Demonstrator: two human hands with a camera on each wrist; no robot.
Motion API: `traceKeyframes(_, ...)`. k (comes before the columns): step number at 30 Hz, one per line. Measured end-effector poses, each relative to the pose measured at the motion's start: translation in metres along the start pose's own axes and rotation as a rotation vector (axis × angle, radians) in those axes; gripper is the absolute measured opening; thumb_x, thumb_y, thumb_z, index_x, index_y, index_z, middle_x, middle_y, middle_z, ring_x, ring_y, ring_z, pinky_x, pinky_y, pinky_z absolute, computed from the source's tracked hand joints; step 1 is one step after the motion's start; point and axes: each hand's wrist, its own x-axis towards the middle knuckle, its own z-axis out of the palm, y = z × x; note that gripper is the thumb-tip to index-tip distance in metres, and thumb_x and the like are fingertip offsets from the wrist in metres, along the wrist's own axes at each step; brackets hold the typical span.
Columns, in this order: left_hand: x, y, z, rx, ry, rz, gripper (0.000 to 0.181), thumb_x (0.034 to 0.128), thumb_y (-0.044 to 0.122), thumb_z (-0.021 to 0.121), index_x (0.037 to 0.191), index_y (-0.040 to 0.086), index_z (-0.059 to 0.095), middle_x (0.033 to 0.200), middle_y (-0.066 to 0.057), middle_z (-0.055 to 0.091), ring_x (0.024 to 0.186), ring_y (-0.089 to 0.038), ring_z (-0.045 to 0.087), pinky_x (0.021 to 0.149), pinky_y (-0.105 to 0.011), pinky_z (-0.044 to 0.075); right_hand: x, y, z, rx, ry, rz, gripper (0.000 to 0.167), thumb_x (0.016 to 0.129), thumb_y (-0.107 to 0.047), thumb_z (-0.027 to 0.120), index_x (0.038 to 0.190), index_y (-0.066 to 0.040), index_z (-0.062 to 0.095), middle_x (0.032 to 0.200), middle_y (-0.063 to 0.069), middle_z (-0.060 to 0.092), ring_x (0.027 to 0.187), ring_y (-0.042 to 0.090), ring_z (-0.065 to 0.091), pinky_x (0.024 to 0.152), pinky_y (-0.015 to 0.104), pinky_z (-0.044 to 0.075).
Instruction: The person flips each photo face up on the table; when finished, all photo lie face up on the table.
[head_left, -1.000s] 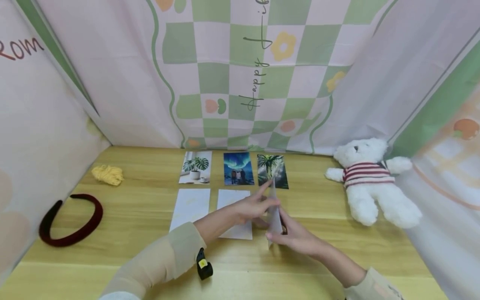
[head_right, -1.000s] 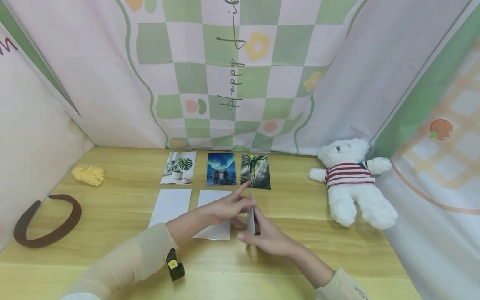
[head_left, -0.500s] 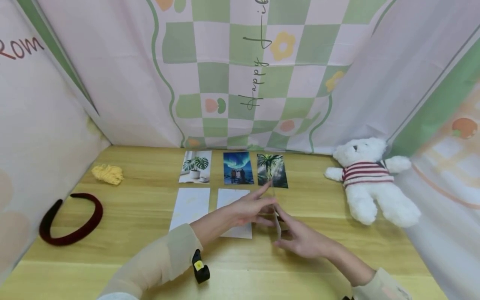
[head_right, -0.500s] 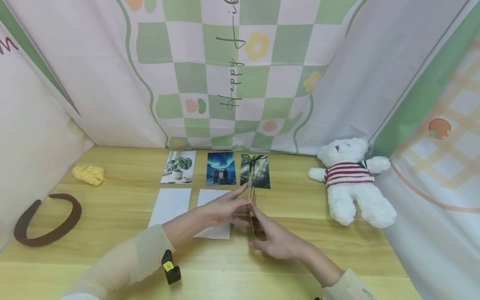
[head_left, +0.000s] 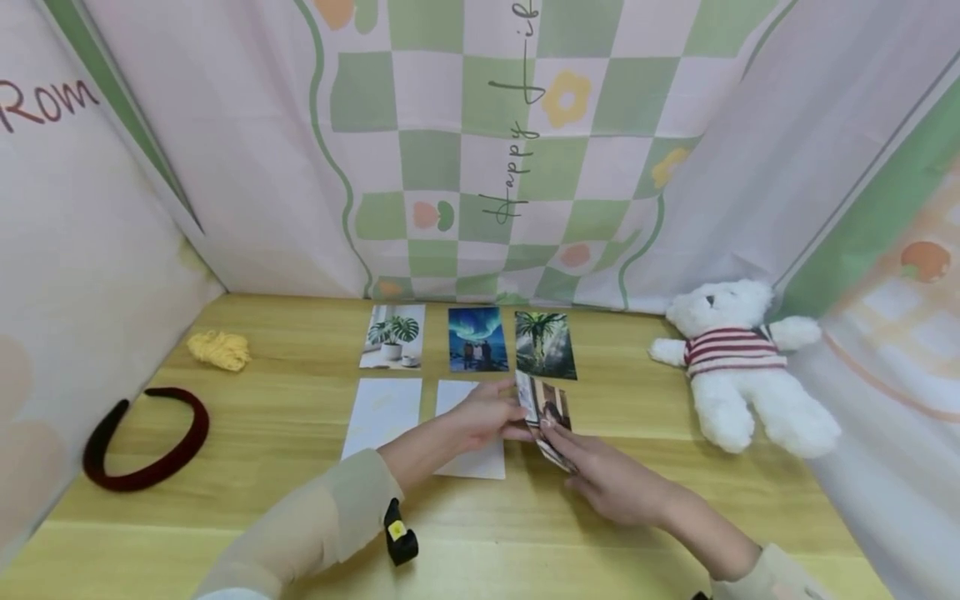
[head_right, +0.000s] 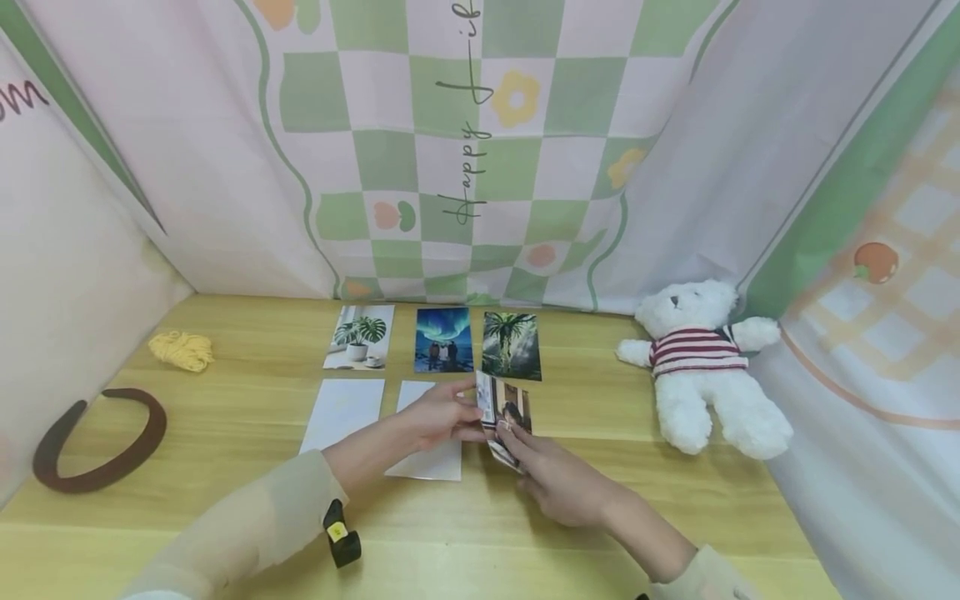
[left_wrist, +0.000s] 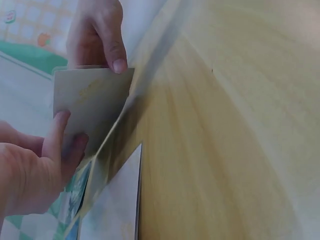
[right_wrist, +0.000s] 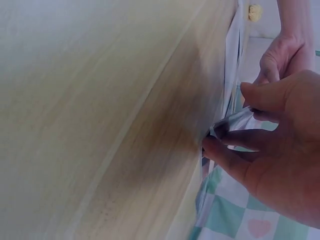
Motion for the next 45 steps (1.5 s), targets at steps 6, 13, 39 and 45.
traceKeyframes(6, 0.004, -0.001, 0.005, 0.355, 0.152, 0.056, 0.078, 0.0907, -0.015, 0.063, 0.160, 0.006, 0.032, 0.129, -0.024, 0.060, 0.097, -0.027, 0.071, 0.078, -0.031, 0.067, 0.000, 0.000, 0.001, -0.089, -0.034, 0.061, 0.067, 0.099, -0.016, 0.067, 0.159, -0.005, 0.040, 0.158, 0.033, 0.044, 0.135, 0.054, 0.054, 0.110, 0.065, 0.048)
traceKeyframes(13, 0.005, -0.003, 0.007, 0.993, 0.154, 0.200, 0.058, 0.0778, -0.012, 0.067, 0.133, 0.006, 0.060, 0.130, -0.020, 0.060, 0.081, -0.019, 0.060, 0.062, -0.025, 0.050, 0.001, 0.001, 0.000, -0.129, -0.073, 0.094, 0.064, 0.097, -0.021, 0.072, 0.155, -0.010, 0.049, 0.156, 0.032, 0.047, 0.135, 0.055, 0.054, 0.110, 0.067, 0.048)
traceKeyframes(39, -0.011, 0.007, 0.013, 1.823, -0.142, 0.097, 0.088, 0.0919, 0.067, 0.065, 0.163, 0.026, 0.034, 0.173, -0.005, 0.026, 0.162, -0.026, 0.022, 0.137, -0.052, 0.014, 0.005, -0.003, 0.004, -0.236, -0.136, 0.134, 0.059, 0.094, -0.025, 0.075, 0.148, -0.012, 0.058, 0.156, 0.028, 0.049, 0.136, 0.052, 0.053, 0.113, 0.068, 0.046)
traceKeyframes(45, -0.013, 0.003, 0.013, 1.833, -0.157, 0.075, 0.098, 0.0873, 0.071, 0.068, 0.166, 0.029, 0.027, 0.177, -0.004, 0.015, 0.165, -0.026, 0.015, 0.137, -0.053, 0.011, 0.006, -0.003, 0.001, -0.219, -0.158, 0.145, 0.056, 0.097, -0.027, 0.071, 0.149, -0.012, 0.057, 0.156, 0.028, 0.048, 0.138, 0.052, 0.051, 0.113, 0.069, 0.046)
